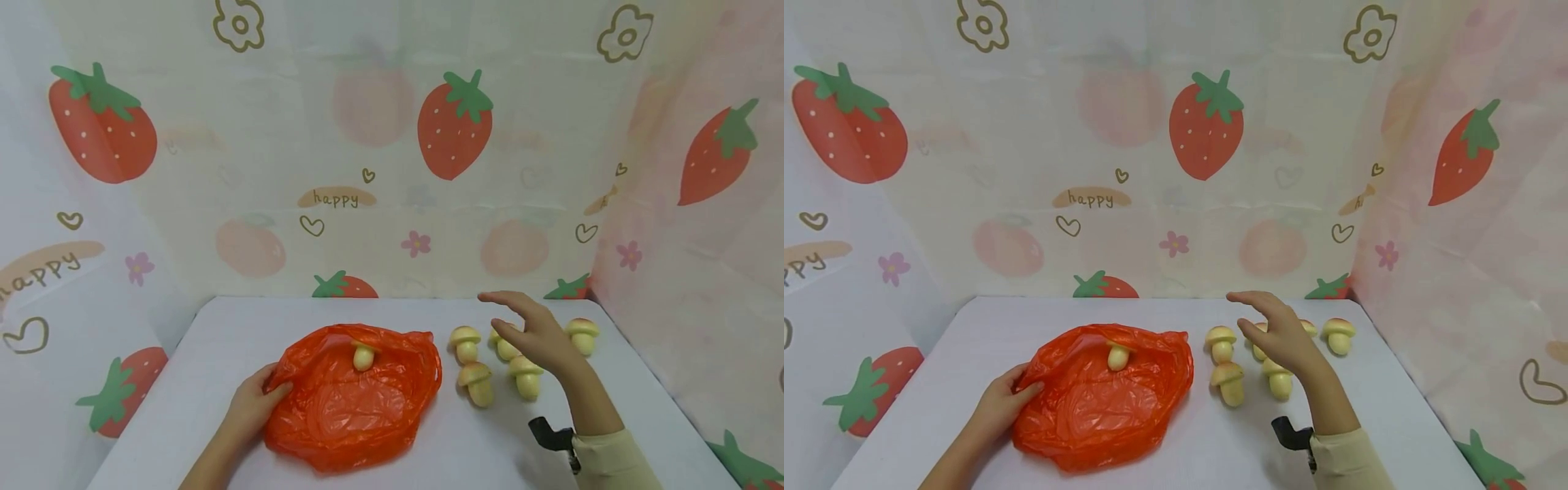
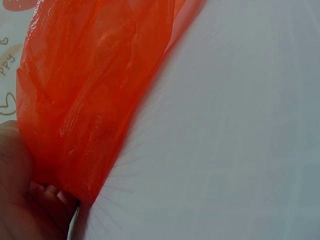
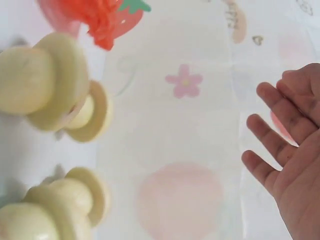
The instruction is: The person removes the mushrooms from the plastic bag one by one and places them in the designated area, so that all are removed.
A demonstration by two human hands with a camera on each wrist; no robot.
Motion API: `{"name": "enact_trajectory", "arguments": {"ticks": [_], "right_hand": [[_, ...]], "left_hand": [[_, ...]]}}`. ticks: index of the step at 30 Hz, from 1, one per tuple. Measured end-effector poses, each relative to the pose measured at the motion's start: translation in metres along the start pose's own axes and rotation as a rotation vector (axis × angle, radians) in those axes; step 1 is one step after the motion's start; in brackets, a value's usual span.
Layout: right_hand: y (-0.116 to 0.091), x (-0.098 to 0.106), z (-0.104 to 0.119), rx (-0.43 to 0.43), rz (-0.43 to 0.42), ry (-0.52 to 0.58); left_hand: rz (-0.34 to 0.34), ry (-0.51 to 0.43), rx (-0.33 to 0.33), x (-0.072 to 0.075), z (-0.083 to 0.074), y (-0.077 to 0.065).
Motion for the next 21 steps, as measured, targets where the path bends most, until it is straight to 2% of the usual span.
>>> {"name": "enact_trajectory", "arguments": {"ticks": [5,9,14,21], "right_hand": [[0.035,-0.002,0.028,0.113,0.044,0.015],[0.061,-0.007,0.045,0.171,0.065,0.013],[0.088,-0.02,0.062,0.184,0.121,0.02],[0.118,-0.048,0.076,0.151,0.221,0.067]], "left_hand": [[-0.005,0.01,-0.021,0.002,-0.002,0.001],[-0.009,0.021,-0.035,0.003,-0.004,0.001],[-0.008,0.024,-0.041,0.003,-0.003,0.001],[0.003,0.0,-0.036,0.001,-0.001,0.001]]}}
Point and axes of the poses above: each hand's wrist, its own y-axis towards the middle knuckle, its own x-axis out of the back of the hand, z = x × y, the point moved 8 cm from there along y, towards the middle knuckle, and after that the axes turned 13 degrees about z, right-handed, at the moved point
